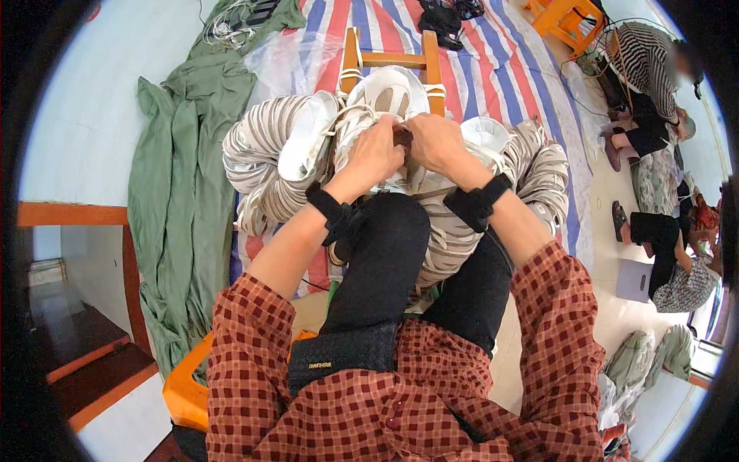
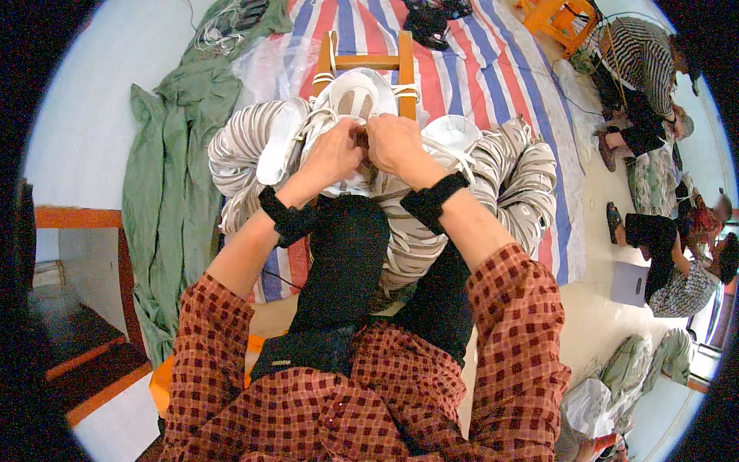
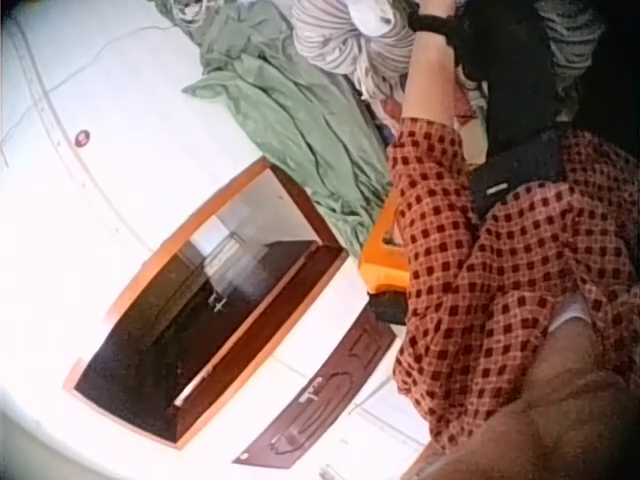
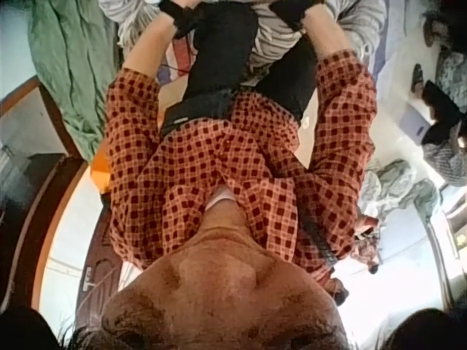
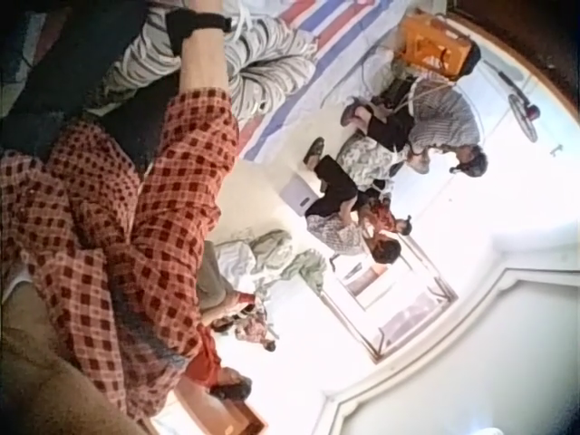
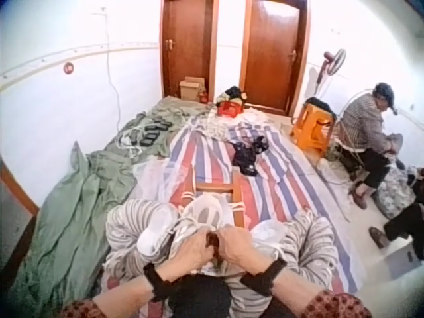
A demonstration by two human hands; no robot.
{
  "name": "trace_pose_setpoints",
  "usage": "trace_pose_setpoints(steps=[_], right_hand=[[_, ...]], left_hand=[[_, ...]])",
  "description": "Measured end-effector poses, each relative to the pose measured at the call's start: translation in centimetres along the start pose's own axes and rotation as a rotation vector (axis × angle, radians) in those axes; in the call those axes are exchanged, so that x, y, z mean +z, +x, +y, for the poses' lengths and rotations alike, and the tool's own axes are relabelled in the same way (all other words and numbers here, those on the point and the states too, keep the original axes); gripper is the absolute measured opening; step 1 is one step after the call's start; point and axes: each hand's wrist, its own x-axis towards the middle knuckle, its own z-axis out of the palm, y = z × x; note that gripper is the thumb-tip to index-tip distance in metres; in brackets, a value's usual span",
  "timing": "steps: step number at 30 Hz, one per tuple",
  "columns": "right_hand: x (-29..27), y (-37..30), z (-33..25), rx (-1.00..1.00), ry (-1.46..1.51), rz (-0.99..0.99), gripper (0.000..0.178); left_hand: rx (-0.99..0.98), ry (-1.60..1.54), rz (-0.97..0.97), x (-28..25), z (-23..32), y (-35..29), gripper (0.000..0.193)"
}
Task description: The recorder is lacing a white sneaker while sitting in a workspace with multiple other workers.
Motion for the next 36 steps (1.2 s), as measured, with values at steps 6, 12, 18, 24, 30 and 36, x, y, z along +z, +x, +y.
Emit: trace_pose_setpoints(steps=[6, 12, 18, 24, 30, 36], right_hand=[[0.3, -1.0, -0.2, 0.045, 0.098, 0.115, 0.014], [0.0, -0.9, 0.0, 0.027, 0.106, 0.09, 0.014], [0.6, -0.9, 0.6, 0.061, 0.159, 0.088, 0.012], [-0.1, -1.6, 0.6, -0.007, 0.151, 0.079, 0.019], [-1.0, -2.3, -1.1, -0.258, 0.468, 0.418, 0.017], [-2.0, -0.9, 0.7, 0.177, 0.993, 0.123, 0.013]], left_hand=[[-0.092, 0.053, -0.034, -0.2, 0.0, 1.0, 0.019], [-0.009, 0.299, 0.095, 0.8, -0.1, 0.9, 0.019], [0.107, 0.737, 0.083, 0.8, 1.5, 1.0, 0.016], [0.11, 0.721, -0.249, -0.7, 2.5, -1.2, 0.02], [-0.418, -0.457, -0.288, -6.2, 2.6, 0.3, 0.021], [0.659, 0.602, -0.001, -3.1, 1.4, -3.6, 0.007]])
